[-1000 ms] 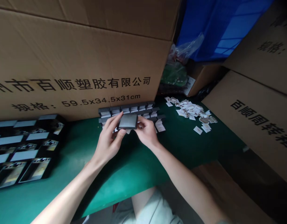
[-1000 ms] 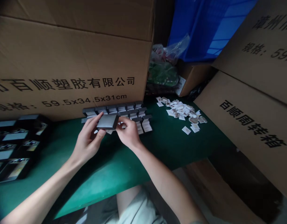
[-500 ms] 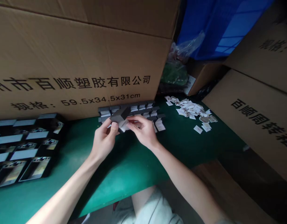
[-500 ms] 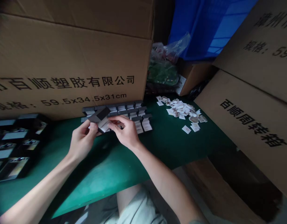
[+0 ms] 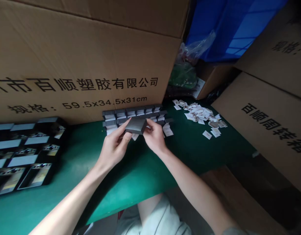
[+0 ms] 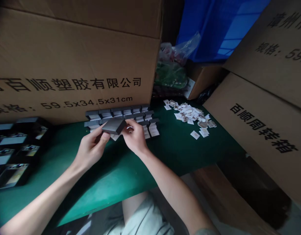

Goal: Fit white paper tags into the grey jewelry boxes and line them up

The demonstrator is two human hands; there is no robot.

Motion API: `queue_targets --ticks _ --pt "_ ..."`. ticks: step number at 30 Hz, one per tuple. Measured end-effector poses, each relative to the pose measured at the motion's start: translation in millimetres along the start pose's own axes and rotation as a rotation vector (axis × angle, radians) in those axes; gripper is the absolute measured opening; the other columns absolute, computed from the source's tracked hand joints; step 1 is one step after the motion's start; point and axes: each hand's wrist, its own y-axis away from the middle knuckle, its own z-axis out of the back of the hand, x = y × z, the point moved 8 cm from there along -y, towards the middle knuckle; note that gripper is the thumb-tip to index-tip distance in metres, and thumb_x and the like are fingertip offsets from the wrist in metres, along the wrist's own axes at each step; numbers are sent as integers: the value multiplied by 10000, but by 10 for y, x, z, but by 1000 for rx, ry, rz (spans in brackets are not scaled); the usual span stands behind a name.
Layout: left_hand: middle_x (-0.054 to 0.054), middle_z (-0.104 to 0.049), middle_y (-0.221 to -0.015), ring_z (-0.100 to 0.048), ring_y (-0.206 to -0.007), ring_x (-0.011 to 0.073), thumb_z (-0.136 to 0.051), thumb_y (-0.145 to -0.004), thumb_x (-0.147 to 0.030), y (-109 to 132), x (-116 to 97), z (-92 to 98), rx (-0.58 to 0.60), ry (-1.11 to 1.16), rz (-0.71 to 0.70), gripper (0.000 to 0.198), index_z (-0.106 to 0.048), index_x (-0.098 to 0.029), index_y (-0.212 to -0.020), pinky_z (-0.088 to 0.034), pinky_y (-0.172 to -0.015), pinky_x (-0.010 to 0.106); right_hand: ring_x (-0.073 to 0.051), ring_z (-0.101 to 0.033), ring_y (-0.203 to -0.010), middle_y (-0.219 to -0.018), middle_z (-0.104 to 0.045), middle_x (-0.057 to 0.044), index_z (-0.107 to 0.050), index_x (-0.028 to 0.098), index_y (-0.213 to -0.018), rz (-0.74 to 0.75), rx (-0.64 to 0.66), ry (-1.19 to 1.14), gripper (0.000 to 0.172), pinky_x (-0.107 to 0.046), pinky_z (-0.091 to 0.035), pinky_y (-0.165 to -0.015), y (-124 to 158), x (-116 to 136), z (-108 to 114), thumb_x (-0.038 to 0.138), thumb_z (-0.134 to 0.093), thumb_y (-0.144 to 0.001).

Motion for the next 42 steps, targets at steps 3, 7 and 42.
queue_targets --ticks 3,7,42 --pt "131 -667 -1444 -689 -1200 291 -565 -1009 -532 5 -61 -10 1 -26 -58 608 -602 -161 -1489 -590 -824 270 -167 -628 -809 -834 -675 -4 -680 201 -823 -30 31 -15 105 -286 -547 -754 3 -52 -13 261 -723 -749" --pt "134 -588 -1544 -545 -1432 318 -592 -1009 -477 6 -126 -13 -30 -69 -149 562 -622 -159 -1472 -594 -939 298 -178 -643 -870 -922 -692 -23 -683 197 -839 -17 40 25 105 -282 -543 -754 7 -48 -24 199 -654 -738" --pt "139 -605 -1493 -592 -1361 277 -576 -1029 -393 8 -202 48 -79 -136 -196 464 -632 -185 -1440 -576 -977 303 -193 -695 -879 -880 -752 -14 -736 216 -903 -75 172 -46 204 -325 -588 -809 -30 26 -61 371 -800 -786"
